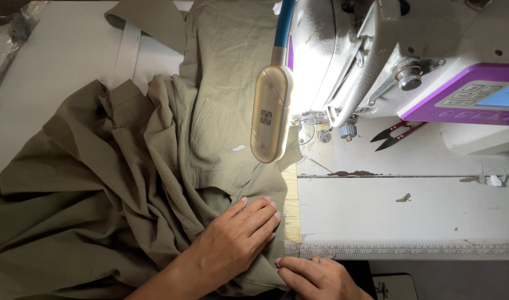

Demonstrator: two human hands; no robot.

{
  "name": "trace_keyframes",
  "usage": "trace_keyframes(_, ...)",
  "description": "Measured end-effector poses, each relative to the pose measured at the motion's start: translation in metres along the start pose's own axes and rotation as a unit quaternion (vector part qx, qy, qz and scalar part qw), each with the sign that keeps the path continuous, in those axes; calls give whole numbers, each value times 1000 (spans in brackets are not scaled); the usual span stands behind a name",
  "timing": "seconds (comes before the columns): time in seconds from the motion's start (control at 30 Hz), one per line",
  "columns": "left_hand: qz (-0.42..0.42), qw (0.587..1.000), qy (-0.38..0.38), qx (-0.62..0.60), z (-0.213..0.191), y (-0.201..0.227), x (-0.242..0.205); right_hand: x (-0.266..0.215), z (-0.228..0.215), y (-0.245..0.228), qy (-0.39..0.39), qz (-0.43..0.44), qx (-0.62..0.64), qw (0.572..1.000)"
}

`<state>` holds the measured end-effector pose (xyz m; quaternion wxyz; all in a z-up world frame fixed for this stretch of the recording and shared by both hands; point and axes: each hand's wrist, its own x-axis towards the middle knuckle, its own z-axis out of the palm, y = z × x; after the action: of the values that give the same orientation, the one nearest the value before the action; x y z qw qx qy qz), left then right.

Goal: Trimming excess threads from a green garment using thread snips at a sewing station.

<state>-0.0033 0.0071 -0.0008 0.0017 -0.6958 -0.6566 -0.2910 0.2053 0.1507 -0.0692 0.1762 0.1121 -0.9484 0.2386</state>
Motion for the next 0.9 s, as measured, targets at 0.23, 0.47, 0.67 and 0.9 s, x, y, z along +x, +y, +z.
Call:
trace_keyframes(0.23,-25,999,-6,-28,-3,1,1,7,-6,-1,11,-24,13,1000)
trace_keyframes(0.47,-26,999,6,-26,1,-2,-2,17,-18,-4,-32,-85,-21,996)
trace_keyframes(0.67,-26,999,10,-19,4,-3,-5,21,-48,-4,37,89,-69,993)
trace_keyframes(0.9,-25,999,13,-27,2,-3,-5,19,-55,-1,43,76,-241,967)
